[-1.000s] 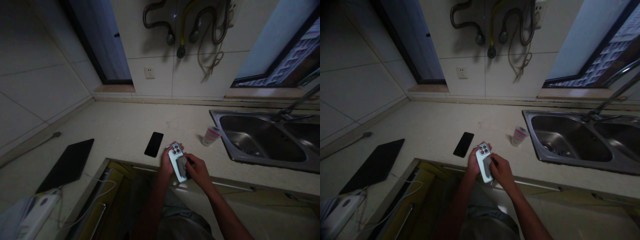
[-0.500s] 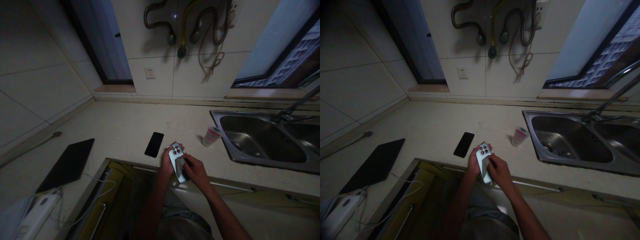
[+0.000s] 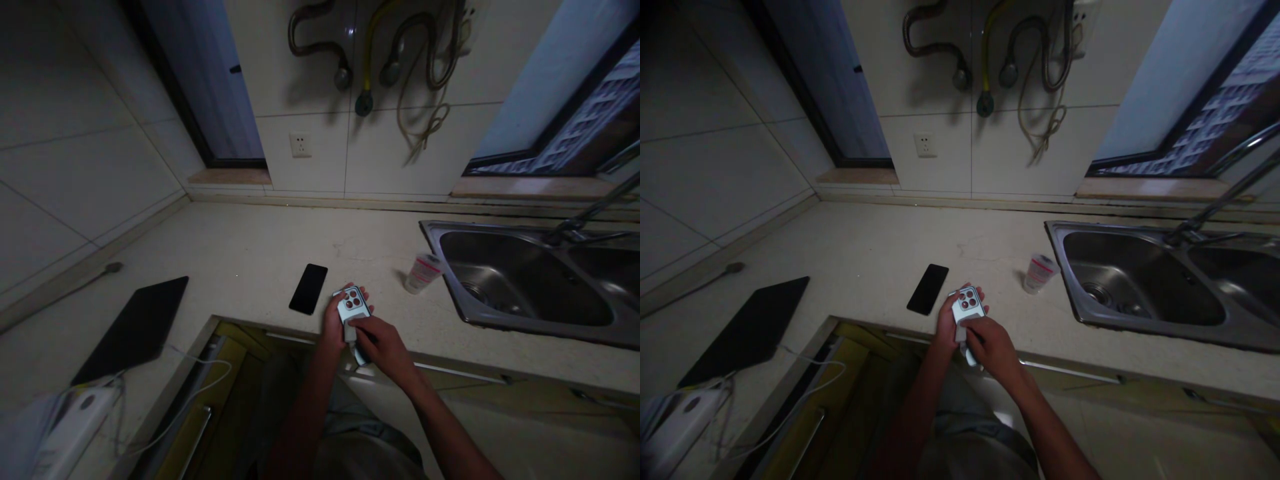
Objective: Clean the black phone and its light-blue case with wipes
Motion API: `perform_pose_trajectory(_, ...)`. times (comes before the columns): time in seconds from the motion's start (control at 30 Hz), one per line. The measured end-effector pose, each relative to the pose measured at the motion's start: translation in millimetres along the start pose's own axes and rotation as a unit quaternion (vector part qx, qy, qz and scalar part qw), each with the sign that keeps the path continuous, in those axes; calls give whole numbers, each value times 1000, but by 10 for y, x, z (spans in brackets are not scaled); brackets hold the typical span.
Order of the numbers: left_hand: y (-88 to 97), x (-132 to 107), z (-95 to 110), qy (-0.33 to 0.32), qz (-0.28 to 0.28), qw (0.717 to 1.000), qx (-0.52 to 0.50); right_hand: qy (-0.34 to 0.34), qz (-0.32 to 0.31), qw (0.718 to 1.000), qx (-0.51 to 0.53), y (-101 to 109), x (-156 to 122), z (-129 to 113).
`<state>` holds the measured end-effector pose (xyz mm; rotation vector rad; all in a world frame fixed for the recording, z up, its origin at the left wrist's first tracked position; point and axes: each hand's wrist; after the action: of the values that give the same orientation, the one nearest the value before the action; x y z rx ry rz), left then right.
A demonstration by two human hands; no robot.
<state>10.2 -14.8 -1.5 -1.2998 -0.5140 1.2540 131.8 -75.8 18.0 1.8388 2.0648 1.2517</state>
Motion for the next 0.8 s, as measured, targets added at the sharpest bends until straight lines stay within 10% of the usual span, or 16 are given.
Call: perform_pose_trajectory(0.8, 24, 78, -10, -1, -43, 999, 25, 42, 4, 995, -87, -159, 404, -13)
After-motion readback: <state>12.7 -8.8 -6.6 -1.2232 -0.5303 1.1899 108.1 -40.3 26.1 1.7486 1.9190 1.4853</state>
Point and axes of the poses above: each hand's wrist, its own x-axis towards the middle knuckle, its own y-axis out of the back of the hand, z = x × y, and after that the axes turned 4 degrees about -x, right-handed
